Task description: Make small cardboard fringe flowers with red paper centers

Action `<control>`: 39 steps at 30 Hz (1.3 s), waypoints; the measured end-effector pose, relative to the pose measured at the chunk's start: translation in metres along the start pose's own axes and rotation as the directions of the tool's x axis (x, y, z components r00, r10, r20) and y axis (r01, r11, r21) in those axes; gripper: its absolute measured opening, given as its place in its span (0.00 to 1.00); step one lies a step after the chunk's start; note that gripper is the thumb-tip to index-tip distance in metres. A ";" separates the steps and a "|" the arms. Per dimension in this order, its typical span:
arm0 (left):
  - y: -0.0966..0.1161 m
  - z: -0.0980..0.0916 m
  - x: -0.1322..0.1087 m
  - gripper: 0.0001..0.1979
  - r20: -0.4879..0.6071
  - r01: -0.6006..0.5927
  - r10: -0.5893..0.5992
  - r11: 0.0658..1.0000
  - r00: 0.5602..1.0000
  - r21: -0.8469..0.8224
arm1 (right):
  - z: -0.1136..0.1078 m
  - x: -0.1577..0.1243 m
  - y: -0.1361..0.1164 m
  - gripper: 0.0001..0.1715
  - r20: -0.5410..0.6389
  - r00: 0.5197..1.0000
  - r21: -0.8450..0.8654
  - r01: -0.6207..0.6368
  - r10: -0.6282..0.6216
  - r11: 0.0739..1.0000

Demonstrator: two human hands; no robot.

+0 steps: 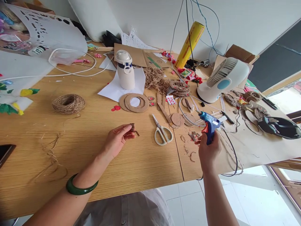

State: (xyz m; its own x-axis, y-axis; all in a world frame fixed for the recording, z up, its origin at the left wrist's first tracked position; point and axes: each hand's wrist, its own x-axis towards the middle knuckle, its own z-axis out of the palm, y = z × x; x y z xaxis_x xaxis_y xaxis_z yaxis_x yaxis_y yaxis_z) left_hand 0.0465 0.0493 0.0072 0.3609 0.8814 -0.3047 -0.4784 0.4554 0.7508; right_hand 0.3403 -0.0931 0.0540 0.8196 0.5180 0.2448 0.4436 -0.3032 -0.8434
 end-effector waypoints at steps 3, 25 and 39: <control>0.001 0.000 0.000 0.13 -0.003 0.003 -0.003 1.000 1.000 0.005 | 0.010 -0.002 -0.002 0.18 0.229 0.965 0.302 -0.193 0.125 0.934; 0.005 -0.002 0.004 0.12 -0.041 0.044 -0.041 0.996 0.998 0.076 | 0.079 0.004 -0.045 0.10 0.517 0.847 0.550 -0.218 -0.124 0.806; 0.007 -0.004 0.008 0.08 0.079 -0.173 0.158 0.951 0.984 0.256 | 0.103 -0.024 -0.037 0.19 0.840 0.521 0.450 -0.510 -0.153 0.733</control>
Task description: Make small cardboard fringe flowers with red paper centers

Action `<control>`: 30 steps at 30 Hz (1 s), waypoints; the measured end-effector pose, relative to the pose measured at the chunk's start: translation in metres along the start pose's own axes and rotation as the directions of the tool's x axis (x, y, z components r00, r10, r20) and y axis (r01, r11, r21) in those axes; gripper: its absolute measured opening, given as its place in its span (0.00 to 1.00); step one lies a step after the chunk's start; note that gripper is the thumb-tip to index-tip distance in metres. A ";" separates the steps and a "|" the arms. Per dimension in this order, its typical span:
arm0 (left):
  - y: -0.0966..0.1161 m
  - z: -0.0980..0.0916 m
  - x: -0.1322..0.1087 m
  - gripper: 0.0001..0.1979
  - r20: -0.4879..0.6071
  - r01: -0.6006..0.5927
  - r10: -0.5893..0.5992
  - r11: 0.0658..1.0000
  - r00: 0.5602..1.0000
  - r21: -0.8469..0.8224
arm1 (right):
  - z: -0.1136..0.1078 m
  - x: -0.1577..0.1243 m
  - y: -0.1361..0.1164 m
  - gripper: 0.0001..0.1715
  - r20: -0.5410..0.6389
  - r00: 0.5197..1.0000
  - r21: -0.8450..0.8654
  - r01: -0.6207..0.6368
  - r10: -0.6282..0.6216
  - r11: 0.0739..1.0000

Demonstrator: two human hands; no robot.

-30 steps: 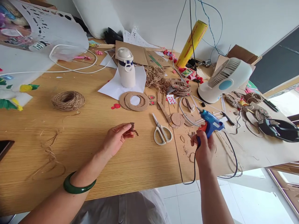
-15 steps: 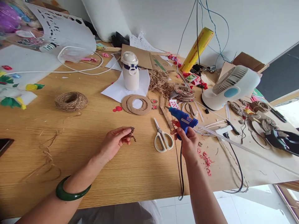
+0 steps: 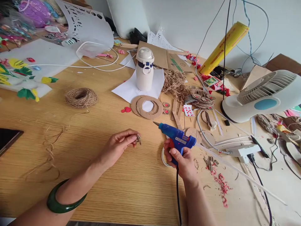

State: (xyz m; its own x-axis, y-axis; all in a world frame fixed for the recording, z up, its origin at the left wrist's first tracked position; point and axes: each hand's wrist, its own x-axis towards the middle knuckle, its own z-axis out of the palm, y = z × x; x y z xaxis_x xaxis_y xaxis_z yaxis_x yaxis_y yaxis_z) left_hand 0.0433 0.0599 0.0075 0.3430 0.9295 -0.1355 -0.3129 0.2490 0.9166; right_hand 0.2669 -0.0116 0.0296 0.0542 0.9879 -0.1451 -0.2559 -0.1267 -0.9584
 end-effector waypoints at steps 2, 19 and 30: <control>0.000 0.001 0.000 0.08 0.011 0.015 -0.015 1.000 1.000 -0.008 | -0.001 -0.002 0.003 0.21 0.028 0.999 0.001 -0.031 0.031 1.000; 0.005 0.002 0.004 0.07 0.050 0.249 -0.251 0.878 0.967 -0.409 | 0.008 -0.015 0.011 0.21 0.173 0.978 0.013 -0.117 0.113 0.993; 0.005 0.002 0.005 0.09 0.063 0.275 -0.276 0.853 0.959 -0.445 | 0.013 -0.016 0.010 0.22 0.169 0.974 -0.016 -0.150 0.151 0.988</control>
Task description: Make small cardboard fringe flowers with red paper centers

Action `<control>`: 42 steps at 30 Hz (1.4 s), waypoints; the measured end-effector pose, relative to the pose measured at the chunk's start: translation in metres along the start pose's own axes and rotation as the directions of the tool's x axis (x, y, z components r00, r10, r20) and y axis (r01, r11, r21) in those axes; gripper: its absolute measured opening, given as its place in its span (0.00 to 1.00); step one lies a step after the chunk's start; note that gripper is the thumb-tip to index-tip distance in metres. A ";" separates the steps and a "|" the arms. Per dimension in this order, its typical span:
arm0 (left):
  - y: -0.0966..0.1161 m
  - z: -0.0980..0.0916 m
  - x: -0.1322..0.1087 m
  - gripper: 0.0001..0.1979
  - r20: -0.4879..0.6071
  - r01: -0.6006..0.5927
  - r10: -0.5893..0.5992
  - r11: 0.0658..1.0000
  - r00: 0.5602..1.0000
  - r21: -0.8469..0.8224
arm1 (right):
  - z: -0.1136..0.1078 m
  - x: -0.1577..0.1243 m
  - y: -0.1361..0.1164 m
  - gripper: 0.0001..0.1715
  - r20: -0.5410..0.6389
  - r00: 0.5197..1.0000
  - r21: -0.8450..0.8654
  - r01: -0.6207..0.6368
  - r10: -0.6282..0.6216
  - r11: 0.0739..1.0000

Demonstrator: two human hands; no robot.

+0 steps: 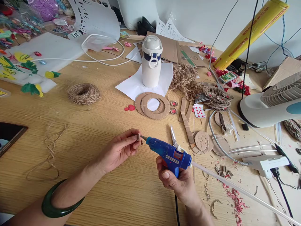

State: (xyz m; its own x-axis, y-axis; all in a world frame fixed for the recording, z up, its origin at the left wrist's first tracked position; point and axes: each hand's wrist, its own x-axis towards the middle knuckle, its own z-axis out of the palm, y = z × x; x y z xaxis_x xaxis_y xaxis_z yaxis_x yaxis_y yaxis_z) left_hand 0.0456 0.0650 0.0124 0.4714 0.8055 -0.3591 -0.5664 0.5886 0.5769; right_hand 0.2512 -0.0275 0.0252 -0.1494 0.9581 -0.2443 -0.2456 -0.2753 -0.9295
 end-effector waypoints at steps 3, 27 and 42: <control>0.000 0.000 0.001 0.08 -0.015 -0.007 0.007 1.000 1.000 -0.016 | 0.000 0.000 0.000 0.22 -0.010 1.000 -0.011 0.021 -0.022 1.000; 0.002 0.000 -0.001 0.04 0.048 0.043 -0.040 0.997 0.998 -0.068 | -0.006 -0.002 0.008 0.11 0.032 0.997 -0.034 0.071 -0.070 0.997; 0.001 -0.003 -0.002 0.04 0.061 0.037 -0.031 0.994 0.998 -0.102 | -0.003 0.000 0.007 0.12 0.069 0.996 0.012 0.059 -0.059 0.998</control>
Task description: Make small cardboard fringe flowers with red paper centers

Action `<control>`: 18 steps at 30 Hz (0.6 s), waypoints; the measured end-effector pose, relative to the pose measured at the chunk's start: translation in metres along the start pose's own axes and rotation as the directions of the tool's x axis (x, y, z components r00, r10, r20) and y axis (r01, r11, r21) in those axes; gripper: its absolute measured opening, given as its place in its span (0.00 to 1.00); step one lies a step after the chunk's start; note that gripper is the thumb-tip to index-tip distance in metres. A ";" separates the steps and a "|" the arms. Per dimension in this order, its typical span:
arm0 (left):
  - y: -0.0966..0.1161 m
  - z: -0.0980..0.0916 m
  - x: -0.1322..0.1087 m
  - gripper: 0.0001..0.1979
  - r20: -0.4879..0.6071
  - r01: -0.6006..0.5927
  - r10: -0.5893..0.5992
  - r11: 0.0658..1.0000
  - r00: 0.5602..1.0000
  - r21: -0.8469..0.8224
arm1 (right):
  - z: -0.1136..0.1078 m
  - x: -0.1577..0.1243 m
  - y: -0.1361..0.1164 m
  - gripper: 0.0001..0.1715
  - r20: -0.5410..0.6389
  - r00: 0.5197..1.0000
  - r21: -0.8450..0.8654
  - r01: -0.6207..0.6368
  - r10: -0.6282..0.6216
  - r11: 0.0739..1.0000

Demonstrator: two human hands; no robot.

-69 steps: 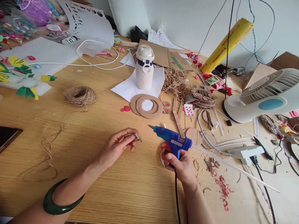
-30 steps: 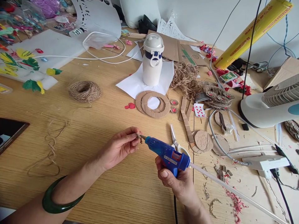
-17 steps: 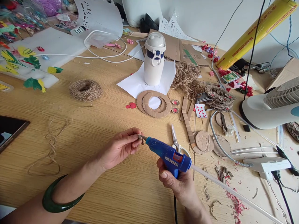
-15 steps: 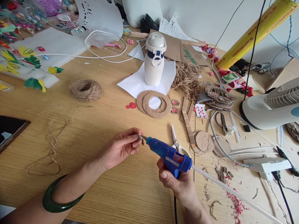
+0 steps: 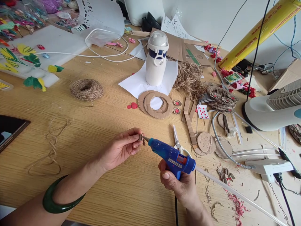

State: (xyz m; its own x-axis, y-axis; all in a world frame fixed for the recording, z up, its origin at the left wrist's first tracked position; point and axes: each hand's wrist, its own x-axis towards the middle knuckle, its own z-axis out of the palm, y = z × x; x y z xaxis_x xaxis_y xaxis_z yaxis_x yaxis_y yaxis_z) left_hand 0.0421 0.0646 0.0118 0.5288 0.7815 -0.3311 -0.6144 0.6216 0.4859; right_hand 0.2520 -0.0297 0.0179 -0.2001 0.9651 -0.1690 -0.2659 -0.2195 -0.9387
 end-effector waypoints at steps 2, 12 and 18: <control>0.000 0.001 0.000 0.04 -0.001 0.006 -0.006 1.000 1.000 -0.007 | 0.000 -0.001 0.000 0.12 0.012 1.000 -0.010 -0.004 0.004 1.000; 0.001 0.003 -0.001 0.05 0.002 0.030 -0.030 0.999 1.000 -0.044 | 0.002 0.001 -0.002 0.11 0.025 0.999 0.036 -0.032 0.031 0.999; 0.001 0.003 -0.001 0.04 0.029 0.045 -0.043 0.997 0.999 -0.065 | 0.000 0.001 -0.001 0.11 0.033 0.999 0.031 -0.042 0.041 0.999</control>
State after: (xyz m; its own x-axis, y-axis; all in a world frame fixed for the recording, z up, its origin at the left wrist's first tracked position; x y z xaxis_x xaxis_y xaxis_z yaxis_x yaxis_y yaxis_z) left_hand 0.0423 0.0641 0.0150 0.5714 0.7520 -0.3286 -0.6265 0.6584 0.4171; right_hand 0.2517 -0.0286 0.0189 -0.2421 0.9500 -0.1974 -0.2859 -0.2642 -0.9211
